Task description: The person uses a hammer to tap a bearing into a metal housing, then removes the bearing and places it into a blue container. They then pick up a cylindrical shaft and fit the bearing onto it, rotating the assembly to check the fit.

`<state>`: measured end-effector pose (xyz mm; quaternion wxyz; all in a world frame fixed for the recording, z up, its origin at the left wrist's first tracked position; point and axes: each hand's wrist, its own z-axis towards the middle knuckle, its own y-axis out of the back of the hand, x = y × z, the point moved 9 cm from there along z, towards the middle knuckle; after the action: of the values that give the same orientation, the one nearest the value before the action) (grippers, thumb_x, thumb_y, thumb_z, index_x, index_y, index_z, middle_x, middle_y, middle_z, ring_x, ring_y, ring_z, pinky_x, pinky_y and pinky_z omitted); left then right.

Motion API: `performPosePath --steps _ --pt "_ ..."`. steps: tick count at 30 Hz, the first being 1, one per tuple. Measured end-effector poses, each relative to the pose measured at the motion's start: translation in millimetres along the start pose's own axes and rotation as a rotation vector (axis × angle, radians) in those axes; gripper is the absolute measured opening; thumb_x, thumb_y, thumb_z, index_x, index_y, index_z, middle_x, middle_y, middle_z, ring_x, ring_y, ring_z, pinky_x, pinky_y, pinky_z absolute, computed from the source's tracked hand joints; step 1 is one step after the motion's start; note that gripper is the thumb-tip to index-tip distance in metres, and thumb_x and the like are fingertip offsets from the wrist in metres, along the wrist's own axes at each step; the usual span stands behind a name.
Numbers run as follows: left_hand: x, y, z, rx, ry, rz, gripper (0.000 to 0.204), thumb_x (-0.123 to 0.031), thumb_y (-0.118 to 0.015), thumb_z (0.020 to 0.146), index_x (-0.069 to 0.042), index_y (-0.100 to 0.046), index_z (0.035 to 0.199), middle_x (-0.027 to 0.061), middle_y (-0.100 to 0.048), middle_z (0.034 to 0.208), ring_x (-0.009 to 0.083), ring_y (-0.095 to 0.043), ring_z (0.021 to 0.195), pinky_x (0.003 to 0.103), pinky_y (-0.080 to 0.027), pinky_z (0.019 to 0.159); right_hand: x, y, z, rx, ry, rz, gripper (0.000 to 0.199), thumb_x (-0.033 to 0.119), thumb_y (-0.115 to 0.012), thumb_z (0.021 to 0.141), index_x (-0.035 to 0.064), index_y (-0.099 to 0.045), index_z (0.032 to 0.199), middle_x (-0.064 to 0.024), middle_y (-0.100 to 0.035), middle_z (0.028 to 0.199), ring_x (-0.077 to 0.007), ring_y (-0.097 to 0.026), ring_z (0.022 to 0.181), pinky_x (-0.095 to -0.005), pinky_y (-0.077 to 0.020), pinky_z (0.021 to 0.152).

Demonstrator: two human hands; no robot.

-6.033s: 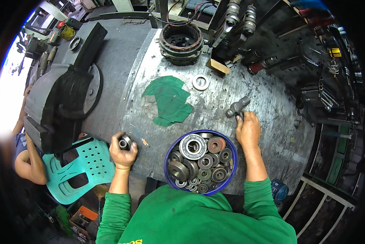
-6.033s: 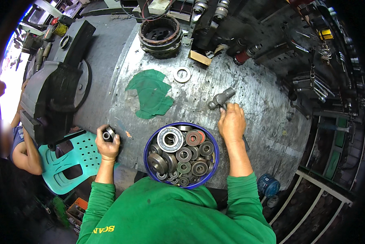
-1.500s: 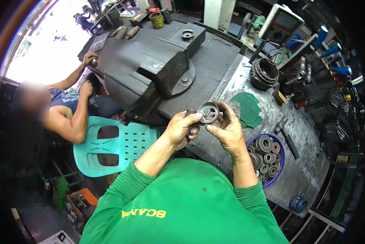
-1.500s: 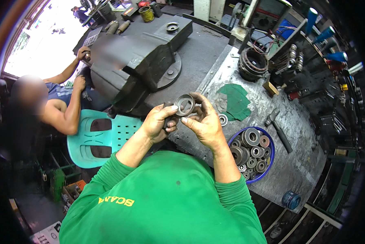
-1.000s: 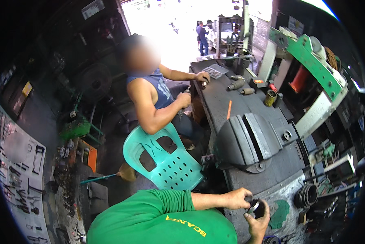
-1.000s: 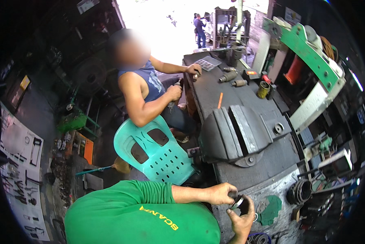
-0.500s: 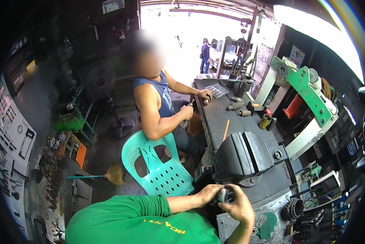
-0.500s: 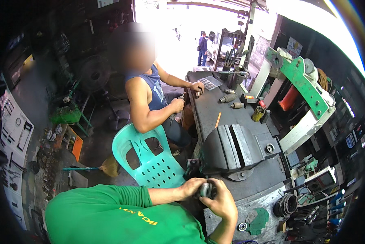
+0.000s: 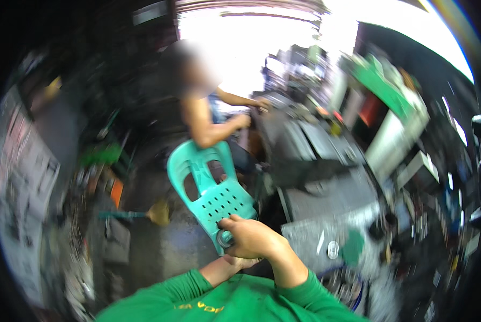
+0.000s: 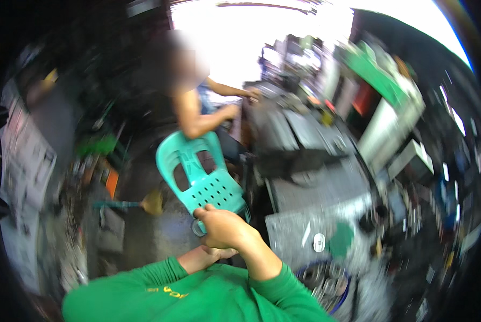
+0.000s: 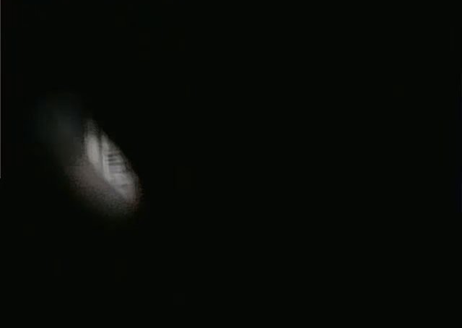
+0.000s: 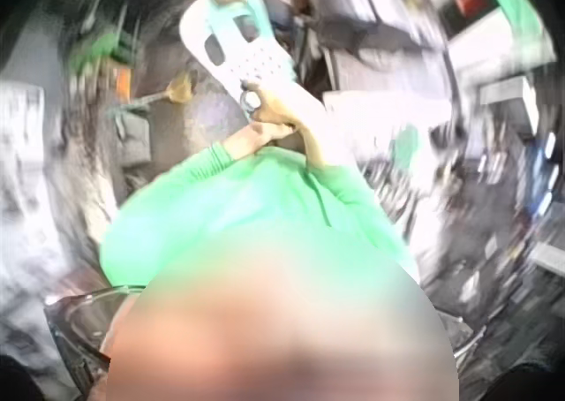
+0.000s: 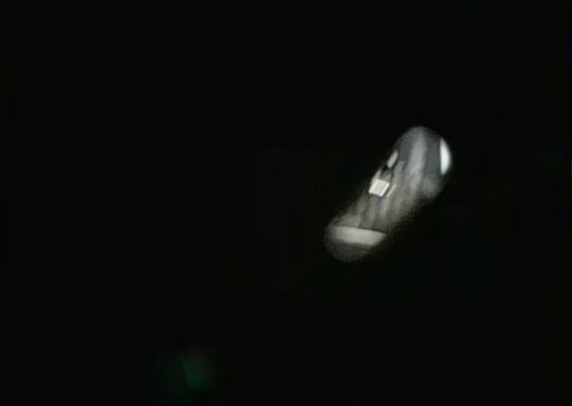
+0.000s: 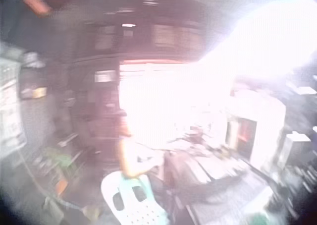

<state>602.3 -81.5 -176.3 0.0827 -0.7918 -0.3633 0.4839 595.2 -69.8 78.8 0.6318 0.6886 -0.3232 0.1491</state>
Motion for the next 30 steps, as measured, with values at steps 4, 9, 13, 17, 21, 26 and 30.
performPosePath --steps 4,9,13,17,21,26,30 --pt "23.6 24.5 -65.9 -0.012 -0.038 0.207 0.033 -0.039 -0.059 0.109 -0.015 -0.065 0.131 -0.0003 -0.072 0.109 0.0125 -0.069 0.09 0.033 -0.057 0.072 -18.0 -39.1 -28.8 0.018 -0.107 0.058 0.064 0.005 -0.082 0.061 0.0052 -0.069 0.124 -0.0214 -0.075 0.113 -0.042 -0.075 0.109 -0.0518 -0.0624 0.087" --pt "67.1 21.0 -78.7 -0.004 0.052 0.293 0.035 -0.038 -0.061 0.109 -0.014 -0.065 0.135 0.0002 -0.072 0.108 0.0122 -0.069 0.089 0.033 -0.057 0.072 -37.8 -76.0 -69.3 -0.113 -0.109 0.116 0.057 0.011 -0.078 0.075 0.0013 -0.065 0.13 -0.0237 -0.067 0.122 -0.0444 -0.074 0.105 -0.0542 -0.0602 0.084" --pt "90.5 6.7 -64.6 0.055 0.063 0.331 0.037 -0.037 -0.062 0.11 -0.013 -0.065 0.137 0.0006 -0.073 0.108 0.0119 -0.069 0.088 0.032 -0.057 0.072 -66.2 -99.7 -98.7 -0.094 -0.278 0.162 0.06 0.012 -0.082 0.073 0.0016 -0.066 0.13 -0.0221 -0.066 0.122 -0.0444 -0.073 0.107 -0.0547 -0.0588 0.089" --pt "90.8 25.0 -88.0 0.077 0.05 0.429 0.039 -0.036 -0.063 0.11 -0.012 -0.064 0.14 0.001 -0.073 0.108 0.0117 -0.069 0.087 0.032 -0.057 0.072 -49.8 -105.6 -113.9 -0.047 -0.26 0.266 0.056 0.014 -0.081 0.076 0.0028 -0.068 0.13 -0.0241 -0.07 0.122 -0.0448 -0.073 0.112 -0.057 -0.0595 0.091" --pt "47.2 -28.9 -106.2 0.251 -0.174 0.61 0.041 -0.035 -0.065 0.11 -0.011 -0.064 0.143 0.0014 -0.073 0.108 0.0114 -0.068 0.087 0.031 -0.057 0.072 16.9 -47.5 -119.9 -0.136 0.024 0.351 0.071 0.019 -0.086 0.074 0.0098 -0.061 0.14 -0.0225 -0.065 0.13 -0.0461 -0.071 0.116 -0.0568 -0.0566 0.1" --pt "5.2 -136.4 -73.9 0.377 -0.247 0.654 0.044 -0.025 -0.065 0.11 -0.01 -0.062 0.152 0.0015 -0.072 0.097 0.01 -0.066 0.078 0.025 -0.053 0.07 29.7 7.6 -148.2 -0.356 0.095 0.177 0.08 0.016 -0.085 0.075 0.0088 -0.054 0.149 -0.0192 -0.06 0.126 -0.0497 -0.068 0.113 -0.0657 -0.051 0.096" --pt "20.8 -144.6 -52.5 0.286 -0.083 0.401 0.037 -0.023 -0.075 0.104 -0.008 -0.067 0.137 0.0004 -0.071 0.084 0.0108 -0.063 0.065 0.026 -0.053 0.062 23.6 -19.2 -170.3 -0.342 0.181 0.254 0.075 0.02 -0.088 0.075 0.0037 -0.057 0.142 -0.0215 -0.062 0.129 -0.051 -0.068 0.115 -0.0662 -0.0489 0.1"
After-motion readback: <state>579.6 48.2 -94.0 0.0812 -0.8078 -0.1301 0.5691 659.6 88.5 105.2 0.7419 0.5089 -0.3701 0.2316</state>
